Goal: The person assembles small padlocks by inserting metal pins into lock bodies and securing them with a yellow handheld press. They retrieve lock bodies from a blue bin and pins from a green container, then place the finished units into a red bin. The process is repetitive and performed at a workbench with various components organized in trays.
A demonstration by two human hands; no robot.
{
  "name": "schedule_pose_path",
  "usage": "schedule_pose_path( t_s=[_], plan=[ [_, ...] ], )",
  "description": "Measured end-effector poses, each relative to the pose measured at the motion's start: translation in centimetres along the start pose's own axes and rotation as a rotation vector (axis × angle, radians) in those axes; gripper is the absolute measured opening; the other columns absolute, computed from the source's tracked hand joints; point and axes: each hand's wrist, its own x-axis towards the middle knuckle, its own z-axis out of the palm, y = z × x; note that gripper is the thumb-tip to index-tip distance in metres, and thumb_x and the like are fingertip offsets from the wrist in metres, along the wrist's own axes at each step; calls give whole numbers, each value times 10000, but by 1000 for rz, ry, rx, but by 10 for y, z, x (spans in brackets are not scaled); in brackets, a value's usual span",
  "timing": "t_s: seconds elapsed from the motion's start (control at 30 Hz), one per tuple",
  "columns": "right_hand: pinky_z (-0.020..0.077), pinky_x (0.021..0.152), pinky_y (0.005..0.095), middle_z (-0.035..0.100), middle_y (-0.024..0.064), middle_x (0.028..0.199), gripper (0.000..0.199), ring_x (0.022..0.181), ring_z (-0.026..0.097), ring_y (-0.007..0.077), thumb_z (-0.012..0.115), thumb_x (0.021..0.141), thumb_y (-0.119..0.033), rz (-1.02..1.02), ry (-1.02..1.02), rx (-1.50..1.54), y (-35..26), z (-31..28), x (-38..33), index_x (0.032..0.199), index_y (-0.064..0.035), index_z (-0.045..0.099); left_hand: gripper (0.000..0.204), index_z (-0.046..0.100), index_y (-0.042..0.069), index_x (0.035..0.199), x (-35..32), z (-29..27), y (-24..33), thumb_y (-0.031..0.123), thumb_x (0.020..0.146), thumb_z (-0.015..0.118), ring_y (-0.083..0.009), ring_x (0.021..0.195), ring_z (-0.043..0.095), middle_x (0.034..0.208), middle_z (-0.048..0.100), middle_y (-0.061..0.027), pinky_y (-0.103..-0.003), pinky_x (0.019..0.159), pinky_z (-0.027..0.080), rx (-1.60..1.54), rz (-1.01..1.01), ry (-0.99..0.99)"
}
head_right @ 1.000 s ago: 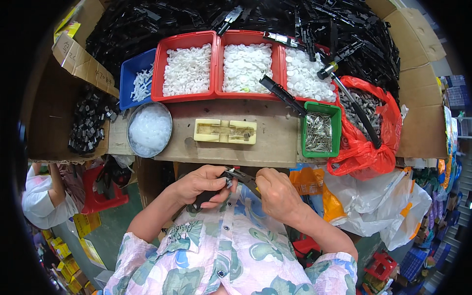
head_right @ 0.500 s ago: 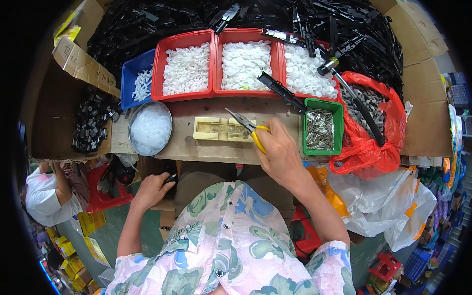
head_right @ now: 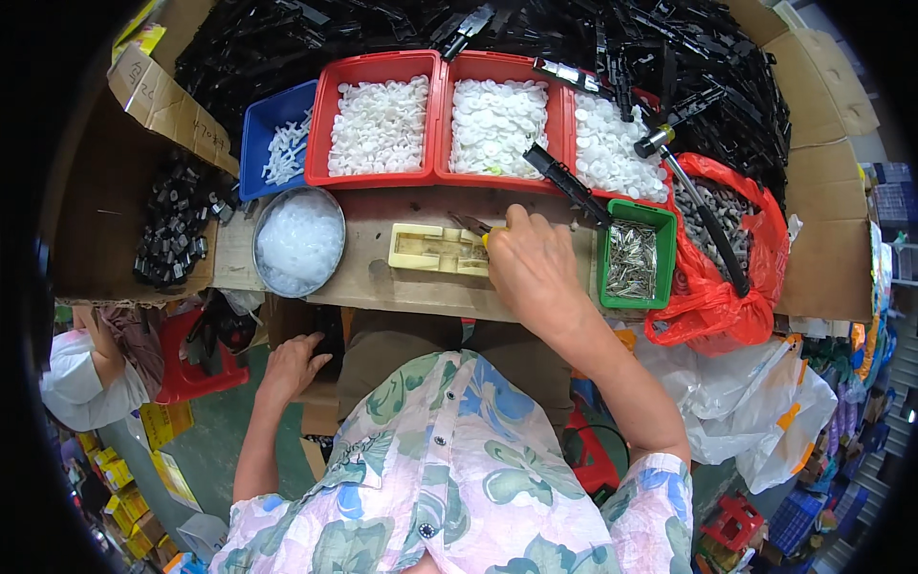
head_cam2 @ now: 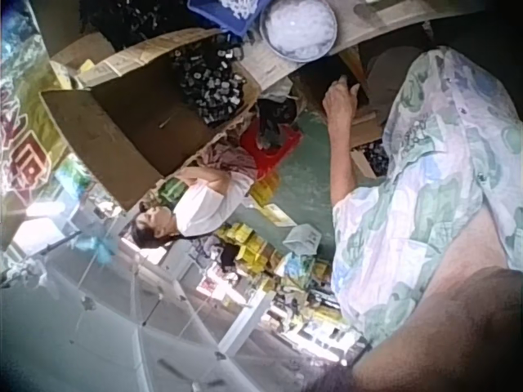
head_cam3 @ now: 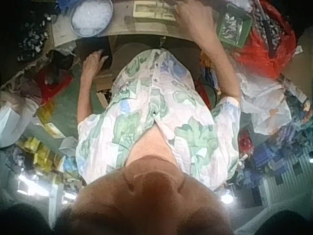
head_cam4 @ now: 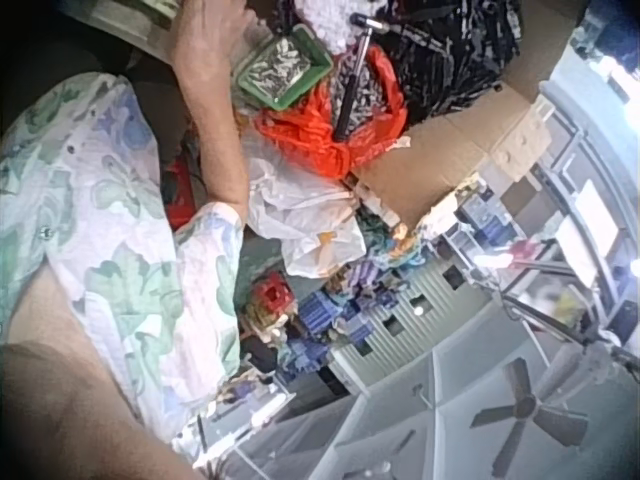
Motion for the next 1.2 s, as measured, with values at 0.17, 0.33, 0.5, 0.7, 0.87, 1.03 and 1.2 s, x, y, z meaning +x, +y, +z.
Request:
schedule_pose_path(
  t_s=[0.17, 0.33, 0.5, 0.7, 0.87, 1.03, 1.2],
  plan=[
    [448, 668, 486, 563, 130, 885, 91, 813, 611, 305, 693, 698, -53, -9, 50, 3, -3, 4, 2, 730, -24, 613, 453, 648, 34, 1243, 3, 2, -5, 311, 889, 706, -404, 992, 657, 1056, 691, -194, -490, 829, 531, -31, 27, 36],
    [475, 687, 482, 555, 159, 845, 116, 797, 609, 350, 697, 720, -56, 83, 102, 168, 13, -5, -8, 750, 8, 604, 454, 647, 37, 1244, 3, 0, -3, 315, 890, 707, -403, 986, 658, 1048, 692, -191, -488, 828, 532, -37, 54, 15],
    [468, 696, 481, 554, 183, 842, 128, 789, 603, 375, 699, 774, -35, 231, -23, 234, 23, -45, -68, 814, 54, 617, 456, 647, 34, 1241, -1, -4, 0, 320, 891, 708, -396, 994, 657, 1034, 691, -188, -486, 832, 531, -50, 64, 21],
    [470, 718, 482, 539, 198, 871, 126, 814, 594, 388, 692, 805, -26, 324, -7, 268, 30, -48, -105, 847, 62, 613, 445, 650, 21, 1219, 2, -23, 21, 319, 892, 707, -394, 976, 658, 1038, 695, -187, -482, 820, 531, -45, 158, -4],
    [479, 771, 476, 553, 182, 973, 180, 922, 589, 377, 705, 809, -26, 216, 94, 118, 21, -14, -79, 929, 53, 598, 398, 666, -13, 1168, -3, -71, 43, 281, 903, 706, -358, 870, 691, 917, 712, -187, -432, 760, 535, -202, 336, -112],
    [483, 789, 460, 560, 175, 1034, 192, 974, 585, 362, 725, 800, -50, 256, 70, 78, 16, 11, -56, 929, 27, 605, 370, 659, -33, 1184, 2, -144, 62, 233, 929, 699, -193, 757, 681, 847, 720, -129, -344, 700, 528, -505, 396, -72],
    [460, 866, 448, 594, 158, 1153, 247, 1047, 578, 346, 759, 791, -99, 140, 220, 100, 17, 8, -46, 975, -2, 627, 263, 713, -12, 1118, 45, -170, 48, 130, 897, 707, -128, 733, 651, 842, 723, -93, -282, 641, 498, -459, 297, 345]
  ],
)
